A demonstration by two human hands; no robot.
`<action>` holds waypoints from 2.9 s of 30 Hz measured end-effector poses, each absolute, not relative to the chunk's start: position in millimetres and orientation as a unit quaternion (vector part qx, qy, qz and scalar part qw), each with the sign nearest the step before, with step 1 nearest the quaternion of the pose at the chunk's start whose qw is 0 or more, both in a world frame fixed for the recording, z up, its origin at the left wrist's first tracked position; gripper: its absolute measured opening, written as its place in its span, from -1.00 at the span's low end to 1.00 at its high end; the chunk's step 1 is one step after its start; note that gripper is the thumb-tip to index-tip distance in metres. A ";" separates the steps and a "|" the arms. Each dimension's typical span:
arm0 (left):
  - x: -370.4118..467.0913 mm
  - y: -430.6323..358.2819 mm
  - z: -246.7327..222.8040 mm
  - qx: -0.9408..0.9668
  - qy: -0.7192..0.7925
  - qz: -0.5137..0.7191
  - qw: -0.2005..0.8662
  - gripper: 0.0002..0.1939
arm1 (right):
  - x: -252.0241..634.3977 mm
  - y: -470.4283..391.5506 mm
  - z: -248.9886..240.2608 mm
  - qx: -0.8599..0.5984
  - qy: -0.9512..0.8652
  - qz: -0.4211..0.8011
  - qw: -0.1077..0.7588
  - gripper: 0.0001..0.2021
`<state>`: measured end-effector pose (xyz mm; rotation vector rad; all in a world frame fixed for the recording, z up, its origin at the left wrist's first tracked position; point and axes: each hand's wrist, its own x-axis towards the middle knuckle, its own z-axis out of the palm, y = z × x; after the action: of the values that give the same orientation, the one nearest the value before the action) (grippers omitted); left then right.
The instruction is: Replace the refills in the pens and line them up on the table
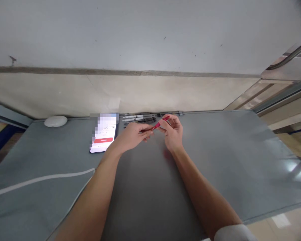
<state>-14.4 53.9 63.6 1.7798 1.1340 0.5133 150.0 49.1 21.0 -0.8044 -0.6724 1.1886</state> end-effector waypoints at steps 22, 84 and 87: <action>-12.8 50.9 66.5 0.713 0.396 0.162 0.555 -0.60 | 157.9 48.1 18.0 -0.282 -0.284 0.609 0.685 -0.77; -12.6 50.0 60.7 0.708 0.351 0.151 0.594 -0.75 | 168.6 49.1 13.0 -0.178 -0.301 0.677 0.648 -0.76; -10.8 49.8 61.2 0.709 0.373 0.173 0.573 -0.80 | 168.1 50.8 12.4 -0.191 -0.301 0.666 0.655 -0.76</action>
<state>-10.8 49.8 61.2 1.6629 0.8745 0.4048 168.1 50.8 12.4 -0.4320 -0.6821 1.5098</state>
